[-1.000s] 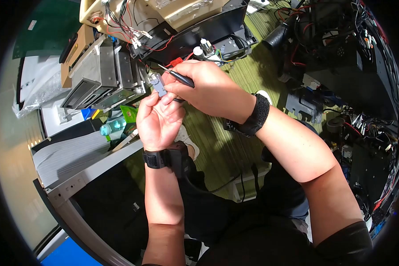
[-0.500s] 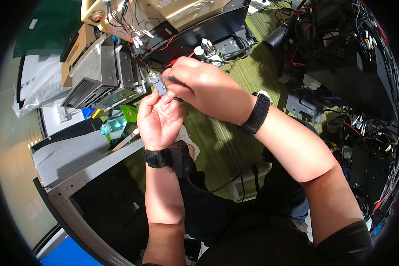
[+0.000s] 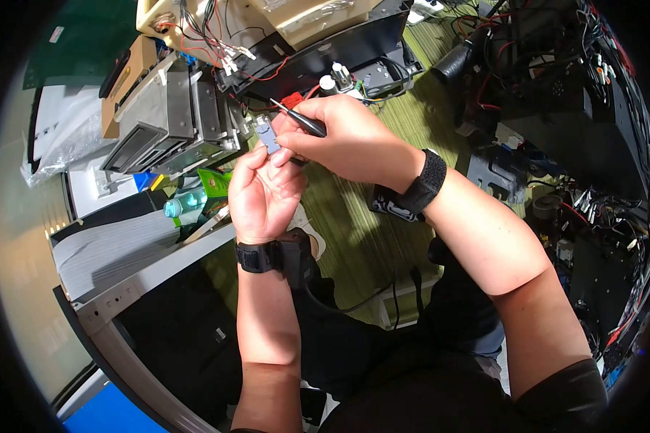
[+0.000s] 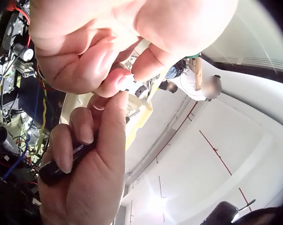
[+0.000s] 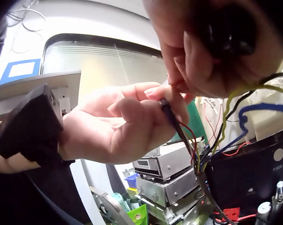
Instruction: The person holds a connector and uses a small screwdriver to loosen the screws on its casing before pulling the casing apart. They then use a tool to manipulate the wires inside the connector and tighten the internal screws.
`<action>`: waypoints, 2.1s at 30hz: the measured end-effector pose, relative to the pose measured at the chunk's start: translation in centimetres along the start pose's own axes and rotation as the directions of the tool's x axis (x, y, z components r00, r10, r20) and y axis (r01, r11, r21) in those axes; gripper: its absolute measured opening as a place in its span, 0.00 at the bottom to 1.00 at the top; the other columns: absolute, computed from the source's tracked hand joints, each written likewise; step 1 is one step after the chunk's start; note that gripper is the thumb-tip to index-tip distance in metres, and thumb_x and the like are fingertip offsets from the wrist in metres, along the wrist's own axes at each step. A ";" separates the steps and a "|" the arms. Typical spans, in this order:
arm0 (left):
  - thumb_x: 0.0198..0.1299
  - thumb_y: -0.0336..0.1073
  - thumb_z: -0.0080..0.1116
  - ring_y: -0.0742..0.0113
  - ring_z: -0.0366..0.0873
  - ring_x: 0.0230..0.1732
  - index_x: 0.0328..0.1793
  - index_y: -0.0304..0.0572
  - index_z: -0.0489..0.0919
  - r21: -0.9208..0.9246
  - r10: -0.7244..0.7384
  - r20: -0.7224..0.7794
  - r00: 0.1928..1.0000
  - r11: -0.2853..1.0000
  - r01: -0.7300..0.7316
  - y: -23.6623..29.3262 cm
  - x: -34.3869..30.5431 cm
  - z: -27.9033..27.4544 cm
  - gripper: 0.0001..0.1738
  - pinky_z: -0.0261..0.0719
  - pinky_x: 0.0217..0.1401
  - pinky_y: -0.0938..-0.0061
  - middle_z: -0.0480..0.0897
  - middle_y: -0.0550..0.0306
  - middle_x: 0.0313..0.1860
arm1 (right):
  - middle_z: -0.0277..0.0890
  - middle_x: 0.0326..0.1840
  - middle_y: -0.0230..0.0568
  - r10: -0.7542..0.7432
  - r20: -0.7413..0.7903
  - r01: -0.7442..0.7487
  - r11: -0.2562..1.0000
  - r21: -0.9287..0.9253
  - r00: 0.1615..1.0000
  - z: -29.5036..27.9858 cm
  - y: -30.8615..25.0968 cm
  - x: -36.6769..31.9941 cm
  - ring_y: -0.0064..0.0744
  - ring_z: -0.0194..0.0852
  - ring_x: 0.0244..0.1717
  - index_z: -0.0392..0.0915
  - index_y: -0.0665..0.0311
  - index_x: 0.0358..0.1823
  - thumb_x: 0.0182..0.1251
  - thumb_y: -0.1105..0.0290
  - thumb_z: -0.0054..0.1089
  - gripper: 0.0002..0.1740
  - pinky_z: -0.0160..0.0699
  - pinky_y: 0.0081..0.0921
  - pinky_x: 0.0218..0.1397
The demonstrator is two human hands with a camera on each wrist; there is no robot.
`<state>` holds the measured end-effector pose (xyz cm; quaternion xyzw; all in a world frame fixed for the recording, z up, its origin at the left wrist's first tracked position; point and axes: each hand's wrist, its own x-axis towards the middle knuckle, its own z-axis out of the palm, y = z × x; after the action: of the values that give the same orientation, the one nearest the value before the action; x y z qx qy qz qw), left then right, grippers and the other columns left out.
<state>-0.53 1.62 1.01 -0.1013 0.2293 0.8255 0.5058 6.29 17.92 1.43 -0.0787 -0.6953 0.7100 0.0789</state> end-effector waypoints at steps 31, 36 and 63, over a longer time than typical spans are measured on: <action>0.67 0.37 0.43 0.73 0.68 0.25 0.63 0.40 0.68 0.042 -0.043 -0.021 0.999 0.998 0.044 0.2 -0.2 -0.3 0.20 0.69 0.28 0.78 0.74 0.60 0.33 | 0.75 0.25 0.46 -0.125 -0.026 0.115 0.961 -0.251 0.992 -0.3 -0.7 -0.2 0.35 0.76 0.28 0.78 0.72 0.28 0.63 0.67 0.57 0.13 0.74 0.30 0.34; 0.67 0.37 0.43 0.73 0.68 0.25 0.61 0.40 0.69 0.019 -0.057 0.019 0.998 0.998 0.056 0.3 -0.1 -0.4 0.18 0.69 0.28 0.78 0.73 0.60 0.34 | 0.73 0.30 0.48 -0.511 0.101 0.492 0.728 -0.478 0.854 -0.7 0.1 0.1 0.46 0.75 0.33 0.77 0.70 0.26 0.63 0.68 0.56 0.12 0.75 0.36 0.40; 0.66 0.39 0.43 0.68 0.66 0.26 0.55 0.34 0.69 -0.075 -0.072 0.034 0.997 0.994 0.075 0.6 -0.2 -0.5 0.17 0.67 0.29 0.75 0.73 0.57 0.33 | 0.76 0.34 0.46 -0.439 0.067 0.422 0.795 -0.437 0.896 0.2 0.2 -0.1 0.46 0.77 0.38 0.78 0.68 0.35 0.60 0.70 0.60 0.08 0.77 0.35 0.42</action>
<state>-1.04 1.01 0.80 -0.1158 0.1858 0.8159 0.5351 6.39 17.72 1.19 0.0524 -0.8354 0.4959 0.2312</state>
